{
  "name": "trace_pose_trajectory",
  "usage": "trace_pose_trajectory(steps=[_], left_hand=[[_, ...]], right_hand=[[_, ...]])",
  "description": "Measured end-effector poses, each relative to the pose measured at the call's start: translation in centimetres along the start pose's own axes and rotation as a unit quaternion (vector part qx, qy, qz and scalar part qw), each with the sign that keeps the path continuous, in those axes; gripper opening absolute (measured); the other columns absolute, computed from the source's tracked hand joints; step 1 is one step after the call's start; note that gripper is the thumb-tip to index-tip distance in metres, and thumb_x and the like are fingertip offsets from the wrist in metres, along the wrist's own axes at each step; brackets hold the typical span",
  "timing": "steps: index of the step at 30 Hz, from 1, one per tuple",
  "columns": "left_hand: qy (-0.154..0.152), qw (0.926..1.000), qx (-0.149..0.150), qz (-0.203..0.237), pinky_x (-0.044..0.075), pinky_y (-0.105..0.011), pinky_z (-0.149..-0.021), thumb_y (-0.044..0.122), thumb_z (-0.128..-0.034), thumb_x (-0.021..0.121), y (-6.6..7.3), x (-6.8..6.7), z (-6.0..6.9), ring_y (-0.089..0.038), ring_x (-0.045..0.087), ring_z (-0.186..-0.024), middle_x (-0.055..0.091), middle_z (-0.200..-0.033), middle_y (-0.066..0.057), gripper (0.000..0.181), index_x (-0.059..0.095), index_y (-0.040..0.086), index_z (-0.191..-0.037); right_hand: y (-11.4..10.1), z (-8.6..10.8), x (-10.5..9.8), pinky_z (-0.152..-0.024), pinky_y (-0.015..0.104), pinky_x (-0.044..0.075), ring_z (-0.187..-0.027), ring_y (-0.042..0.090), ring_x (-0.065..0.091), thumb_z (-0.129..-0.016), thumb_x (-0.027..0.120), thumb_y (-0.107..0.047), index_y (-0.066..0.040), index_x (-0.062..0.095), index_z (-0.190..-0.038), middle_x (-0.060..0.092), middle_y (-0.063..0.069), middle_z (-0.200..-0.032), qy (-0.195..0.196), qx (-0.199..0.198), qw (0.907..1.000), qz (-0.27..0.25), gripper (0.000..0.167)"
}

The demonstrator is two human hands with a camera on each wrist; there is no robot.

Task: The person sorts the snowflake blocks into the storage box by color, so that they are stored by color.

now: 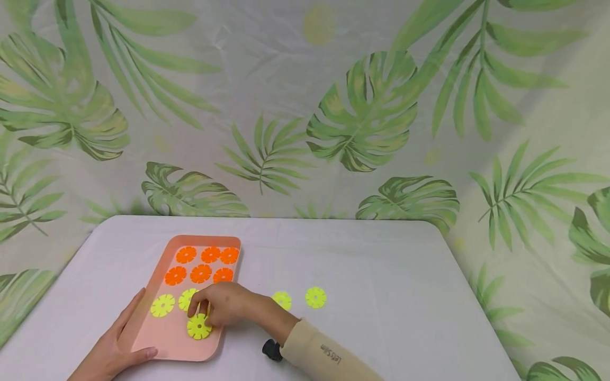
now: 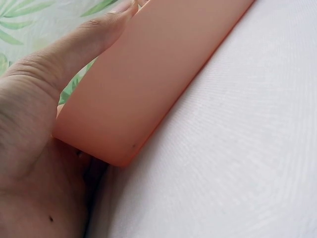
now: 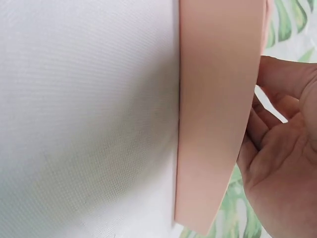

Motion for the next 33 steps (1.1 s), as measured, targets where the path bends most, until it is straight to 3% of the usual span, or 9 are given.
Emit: trace_pose_trajectory(steps=[4,8,18,27,33], left_hand=[[0.001,1.0000,0.000,-0.010,0.039,-0.055,-0.109,0.038,-0.0860,0.084,0.0,0.0,0.0,-0.039,0.031,-0.144,0.003,-0.176,-0.019,0.126,-0.016,0.051,-0.161],[-0.005,0.9999,-0.009,0.000,0.036,-0.061,-0.113,0.039,-0.0860,0.084,0.0,0.0,0.0,-0.040,0.028,-0.145,0.000,-0.176,-0.019,0.126,-0.018,0.053,-0.160],[-0.003,0.9999,-0.013,-0.002,0.034,-0.063,-0.114,0.039,-0.0847,0.085,-0.1,0.1,-0.2,-0.040,0.028,-0.145,0.001,-0.176,-0.019,0.129,-0.018,0.049,-0.161],[-0.006,0.9996,-0.026,-0.003,0.035,-0.063,-0.114,0.042,-0.0837,0.085,-0.2,0.1,-0.3,-0.041,0.029,-0.144,0.000,-0.176,-0.020,0.130,-0.019,0.048,-0.162],[-0.002,0.9999,-0.009,-0.005,0.034,-0.064,-0.114,0.039,-0.0843,0.085,-0.2,0.1,-0.2,-0.041,0.028,-0.146,0.001,-0.176,-0.019,0.128,-0.017,0.050,-0.161]], right_hand=[[-0.1,-0.1,0.4,-0.067,0.014,0.046,-0.070,-0.002,0.055,-0.089,0.080,-0.007,-0.030,0.074,-0.107,0.062,-0.015,-0.086,-0.007,0.005,0.9988,0.048,0.030],[-0.2,-0.3,0.7,-0.068,0.014,0.043,-0.070,-0.004,0.054,-0.088,0.082,-0.011,-0.033,0.073,-0.104,0.062,-0.018,-0.084,-0.003,0.008,0.9961,0.088,0.028],[-0.5,-0.1,1.2,-0.070,0.014,0.042,-0.073,-0.004,0.053,-0.088,0.083,-0.016,-0.032,0.074,-0.103,0.062,-0.018,-0.084,0.010,0.014,0.9921,0.124,0.024],[-0.3,0.0,1.1,-0.070,0.014,0.044,-0.073,-0.003,0.054,-0.088,0.082,-0.012,-0.028,0.073,-0.103,0.062,-0.017,-0.084,0.020,0.018,0.9945,0.101,0.023],[-0.1,0.2,0.5,-0.071,0.013,0.048,-0.077,-0.001,0.055,-0.089,0.079,-0.005,-0.020,0.074,-0.106,0.064,-0.011,-0.088,0.030,-0.003,0.9990,0.031,0.024]])
Point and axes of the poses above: each hand's wrist, its own z-axis away from the middle knuckle, its own x-axis out of the palm, y = z × x, the point moved 2 cm from there along -z, towards the middle knuckle
